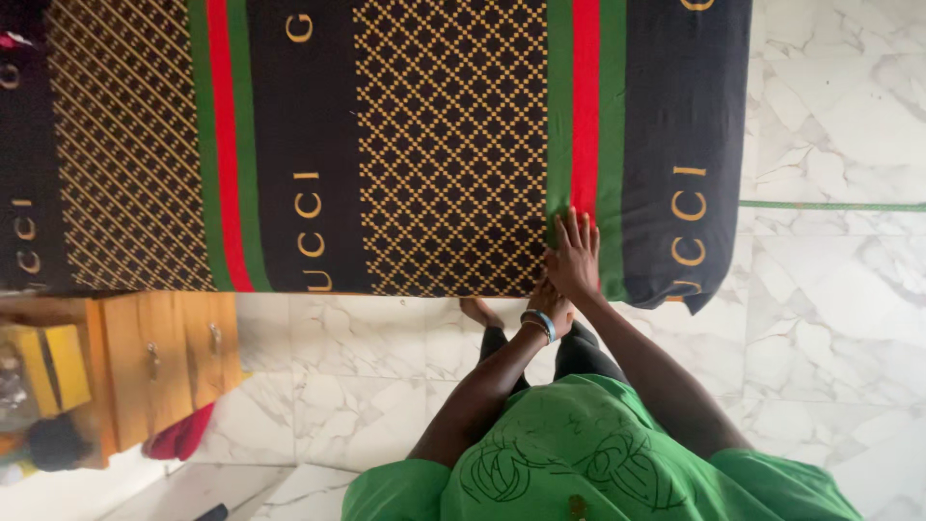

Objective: The person adjusts a black and green blanket on a bed and then places a black and white patterned pillow on top of it.

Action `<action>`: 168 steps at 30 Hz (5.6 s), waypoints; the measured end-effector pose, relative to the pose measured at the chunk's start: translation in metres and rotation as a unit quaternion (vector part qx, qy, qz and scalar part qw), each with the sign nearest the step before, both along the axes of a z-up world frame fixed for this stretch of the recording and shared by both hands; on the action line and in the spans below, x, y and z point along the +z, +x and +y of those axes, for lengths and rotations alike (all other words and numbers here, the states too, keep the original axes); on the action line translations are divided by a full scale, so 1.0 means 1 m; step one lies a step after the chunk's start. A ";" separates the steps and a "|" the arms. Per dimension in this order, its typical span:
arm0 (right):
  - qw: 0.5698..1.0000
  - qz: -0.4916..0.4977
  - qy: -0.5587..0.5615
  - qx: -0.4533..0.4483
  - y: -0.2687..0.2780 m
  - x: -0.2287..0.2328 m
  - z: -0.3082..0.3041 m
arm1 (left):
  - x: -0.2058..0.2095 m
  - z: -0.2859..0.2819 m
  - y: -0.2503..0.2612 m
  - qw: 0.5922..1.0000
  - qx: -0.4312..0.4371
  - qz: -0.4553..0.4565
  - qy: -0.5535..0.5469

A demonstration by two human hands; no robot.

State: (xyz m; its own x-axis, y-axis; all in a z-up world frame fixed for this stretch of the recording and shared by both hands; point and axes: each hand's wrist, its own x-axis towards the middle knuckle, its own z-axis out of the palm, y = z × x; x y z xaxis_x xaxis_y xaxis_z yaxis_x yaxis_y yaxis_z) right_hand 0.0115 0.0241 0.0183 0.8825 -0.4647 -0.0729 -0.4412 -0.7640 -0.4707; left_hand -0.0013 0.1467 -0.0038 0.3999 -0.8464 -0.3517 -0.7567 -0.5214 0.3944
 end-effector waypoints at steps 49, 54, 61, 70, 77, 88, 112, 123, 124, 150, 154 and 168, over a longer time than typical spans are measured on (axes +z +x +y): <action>0.958 -0.161 0.053 -0.233 -0.123 -0.026 0.061 | -0.027 0.050 0.006 0.990 0.009 -0.041 -0.133; 0.689 -0.190 0.239 -0.657 -0.124 -0.039 0.008 | -0.011 0.014 0.002 0.984 -0.051 -0.012 -0.171; 0.317 -0.341 0.641 -0.610 -0.144 -0.041 -0.056 | 0.043 -0.052 -0.032 0.970 -0.227 -0.012 0.085; 0.356 -0.298 0.532 -0.708 -0.158 -0.057 -0.066 | 0.063 -0.069 -0.048 0.934 -0.295 -0.042 0.198; 0.584 -0.271 0.205 -0.737 -0.161 -0.037 -0.053 | 0.026 -0.061 -0.041 0.937 -0.310 -0.030 0.157; 0.950 -0.237 -0.033 -0.198 -0.108 0.005 0.031 | 0.022 -0.008 0.002 0.988 -0.097 -0.066 0.099; 0.976 -0.184 -0.101 -0.060 -0.049 -0.008 0.119 | -0.014 0.128 0.080 0.980 0.074 -0.071 -0.171; 0.985 -0.171 -0.013 -0.003 -0.013 -0.015 0.149 | -0.010 0.140 0.105 0.973 0.037 -0.085 -0.213; 0.986 -0.167 -0.015 -0.005 -0.012 -0.015 0.148 | -0.010 0.137 0.110 0.979 0.030 -0.077 -0.185; 0.992 -0.101 -0.071 0.016 0.041 -0.004 0.233 | 0.005 0.221 0.177 0.998 0.004 -0.038 -0.048; 0.999 -0.014 -0.043 -0.030 0.045 -0.001 0.244 | 0.004 0.218 0.180 0.997 -0.036 -0.053 -0.046; 0.999 -0.002 0.012 0.041 0.087 0.000 0.253 | 0.008 0.258 0.227 0.998 0.024 0.043 -0.047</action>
